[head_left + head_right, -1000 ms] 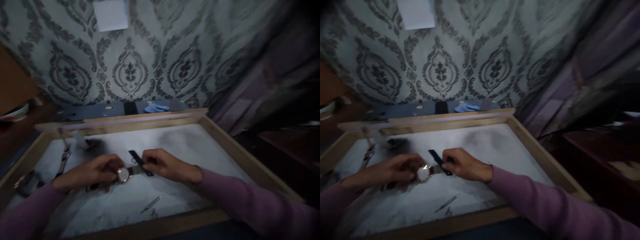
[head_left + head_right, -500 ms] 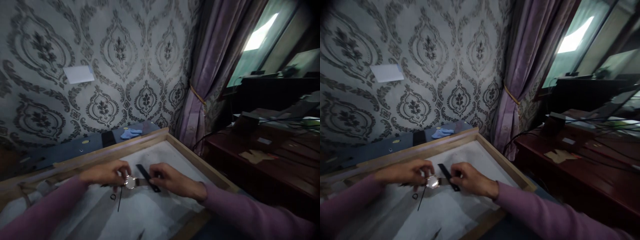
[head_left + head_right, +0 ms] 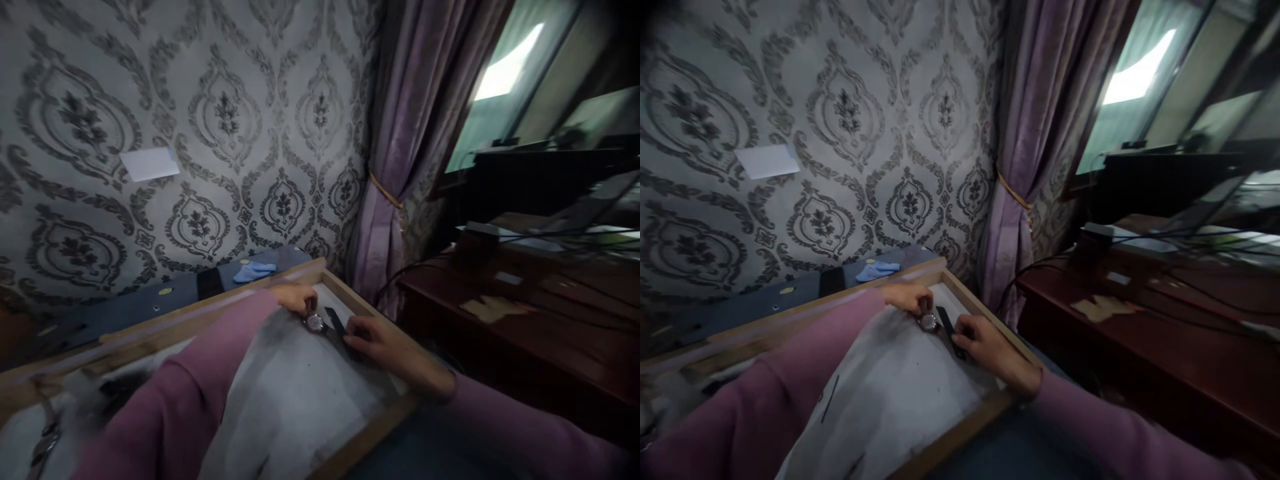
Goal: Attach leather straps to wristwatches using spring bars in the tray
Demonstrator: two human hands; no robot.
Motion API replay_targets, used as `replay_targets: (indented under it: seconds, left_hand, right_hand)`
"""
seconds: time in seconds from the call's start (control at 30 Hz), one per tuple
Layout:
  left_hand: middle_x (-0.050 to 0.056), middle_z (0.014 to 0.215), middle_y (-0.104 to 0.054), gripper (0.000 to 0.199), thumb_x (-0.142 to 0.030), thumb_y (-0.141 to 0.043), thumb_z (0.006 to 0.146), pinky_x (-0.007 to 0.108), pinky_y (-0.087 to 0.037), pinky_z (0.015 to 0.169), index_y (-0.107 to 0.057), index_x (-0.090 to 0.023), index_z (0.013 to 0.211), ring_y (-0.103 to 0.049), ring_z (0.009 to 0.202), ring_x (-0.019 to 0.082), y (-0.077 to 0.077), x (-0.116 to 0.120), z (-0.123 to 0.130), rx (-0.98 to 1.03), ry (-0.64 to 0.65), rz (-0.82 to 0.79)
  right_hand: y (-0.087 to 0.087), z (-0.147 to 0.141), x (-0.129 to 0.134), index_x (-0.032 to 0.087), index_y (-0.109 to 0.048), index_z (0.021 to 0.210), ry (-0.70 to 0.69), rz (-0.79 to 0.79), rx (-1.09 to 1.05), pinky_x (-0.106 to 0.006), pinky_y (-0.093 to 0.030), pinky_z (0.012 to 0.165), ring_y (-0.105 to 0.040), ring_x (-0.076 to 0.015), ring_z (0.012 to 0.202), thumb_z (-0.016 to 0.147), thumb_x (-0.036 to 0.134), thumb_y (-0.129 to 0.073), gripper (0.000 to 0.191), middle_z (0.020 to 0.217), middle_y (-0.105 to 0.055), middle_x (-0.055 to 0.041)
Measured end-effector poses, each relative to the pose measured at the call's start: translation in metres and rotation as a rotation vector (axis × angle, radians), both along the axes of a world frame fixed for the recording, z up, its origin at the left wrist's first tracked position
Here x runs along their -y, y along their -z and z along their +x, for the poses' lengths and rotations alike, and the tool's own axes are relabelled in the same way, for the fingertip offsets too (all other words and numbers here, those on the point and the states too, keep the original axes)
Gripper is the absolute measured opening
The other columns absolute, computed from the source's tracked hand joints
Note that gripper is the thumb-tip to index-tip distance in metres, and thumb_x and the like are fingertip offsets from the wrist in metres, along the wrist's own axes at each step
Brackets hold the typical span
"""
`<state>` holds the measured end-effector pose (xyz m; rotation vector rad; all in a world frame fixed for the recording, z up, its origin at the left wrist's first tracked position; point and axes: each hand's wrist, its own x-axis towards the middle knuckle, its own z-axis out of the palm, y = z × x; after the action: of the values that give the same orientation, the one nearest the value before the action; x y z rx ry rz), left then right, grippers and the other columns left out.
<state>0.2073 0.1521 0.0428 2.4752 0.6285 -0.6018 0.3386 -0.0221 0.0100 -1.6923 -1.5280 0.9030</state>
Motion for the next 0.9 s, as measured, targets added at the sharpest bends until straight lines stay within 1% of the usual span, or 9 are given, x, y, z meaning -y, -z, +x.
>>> replay_targets:
  seconds: [0.23, 0.37, 0.5, 0.57, 0.63, 0.7, 0.77, 0.83, 0.9]
  left_hand:
    - [0.009, 0.121, -0.059, 0.031, -0.03, -0.058, 0.093, 0.043, -0.054, 0.084, -0.056, -0.015, 0.121, -0.062, 0.101, 0.024, -0.002, 0.0, 0.004, 0.091, 0.112, 0.264]
    - [0.01, 0.121, -0.059, 0.03, -0.03, -0.057, 0.094, 0.043, -0.054, 0.085, -0.056, -0.016, 0.121, -0.062, 0.101, 0.023, -0.005, 0.009, -0.003, 0.196, 0.111, 0.403]
    - [0.01, 0.119, -0.06, 0.026, -0.026, -0.056, 0.094, 0.045, -0.051, 0.088, -0.058, -0.015, 0.117, -0.06, 0.104, 0.024, -0.017, 0.022, -0.021, 0.306, 0.065, 0.497]
    - [0.01, 0.111, -0.065, 0.022, -0.013, -0.047, 0.094, 0.041, -0.047, 0.091, -0.061, -0.016, 0.11, -0.059, 0.106, 0.025, -0.025, 0.033, -0.042, 0.35, 0.044, 0.516]
    - [0.008, 0.108, -0.066, 0.027, -0.008, -0.043, 0.091, 0.037, -0.046, 0.09, -0.061, -0.017, 0.108, -0.059, 0.106, 0.025, -0.03, 0.049, -0.073, 0.375, 0.024, 0.518]
    - [0.006, 0.105, -0.067, 0.028, -0.007, -0.042, 0.09, 0.034, -0.046, 0.086, -0.06, -0.019, 0.107, -0.061, 0.101, 0.023, -0.03, 0.074, -0.11, 0.363, 0.008, 0.504]
    - [0.005, 0.099, -0.068, 0.027, -0.006, -0.04, 0.09, 0.032, -0.046, 0.081, -0.06, -0.02, 0.101, -0.062, 0.093, 0.022, -0.023, 0.107, -0.149, 0.324, 0.005, 0.47]
    - [0.005, 0.1, -0.067, 0.026, -0.006, -0.04, 0.091, 0.033, -0.046, 0.079, -0.057, -0.02, 0.104, -0.062, 0.089, 0.021, -0.012, 0.142, -0.183, 0.315, -0.033, 0.426]
    - [0.003, 0.088, -0.067, 0.018, -0.006, -0.044, 0.088, 0.031, -0.046, 0.072, -0.056, -0.02, 0.09, -0.061, 0.077, 0.019, 0.002, 0.174, -0.21, 0.294, -0.1, 0.386]
  right_hand:
    - [0.01, 0.004, 0.001, 0.018, -0.045, 0.065, 0.03, -0.026, 0.021, -0.02, -0.028, 0.045, -0.039, -0.0091, 0.049, 0.073, 0.023, -0.053, 0.012, 0.053, -0.043, 0.0045]
    - [0.007, 0.007, 0.004, 0.017, -0.047, 0.063, 0.015, -0.031, 0.07, -0.02, -0.033, 0.048, -0.044, -0.0099, 0.052, 0.071, 0.02, -0.054, 0.011, 0.056, -0.048, 0.0031]
    - [0.002, 0.009, 0.011, 0.017, -0.051, 0.065, -0.024, -0.035, 0.115, -0.021, -0.035, 0.05, -0.047, -0.0113, 0.054, 0.072, 0.024, -0.056, 0.012, 0.058, -0.051, 0.002]
    - [0.003, 0.012, 0.013, 0.017, -0.052, 0.065, -0.052, -0.033, 0.128, -0.022, -0.036, 0.051, -0.047, -0.0119, 0.055, 0.073, 0.029, -0.056, 0.015, 0.058, -0.051, 0.0017]
    - [0.004, 0.016, 0.015, 0.017, -0.052, 0.066, -0.075, -0.018, 0.136, -0.024, -0.038, 0.053, -0.048, -0.0131, 0.057, 0.074, 0.034, -0.055, 0.019, 0.06, -0.052, 0.0007]
    - [0.006, 0.02, 0.017, 0.018, -0.052, 0.067, -0.08, 0.026, 0.144, -0.026, -0.041, 0.057, -0.052, -0.0159, 0.062, 0.074, 0.039, -0.054, 0.023, 0.065, -0.055, -0.0017]
    - [0.006, 0.019, 0.016, 0.017, -0.057, 0.072, -0.034, 0.156, 0.179, -0.029, -0.045, 0.063, -0.057, -0.0197, 0.07, 0.076, 0.045, -0.054, 0.028, 0.074, -0.06, -0.0054]
    - [0.004, 0.012, 0.014, 0.018, -0.06, 0.081, -0.001, 0.267, 0.195, -0.031, -0.047, 0.069, -0.06, -0.0218, 0.077, 0.079, 0.046, -0.053, 0.028, 0.085, -0.064, -0.0076]
    - [0.002, -0.005, 0.01, 0.019, -0.058, 0.076, -0.072, 0.273, 0.227, -0.028, -0.045, 0.063, -0.058, -0.0198, 0.07, 0.083, 0.043, -0.05, 0.027, 0.074, -0.062, -0.0052]
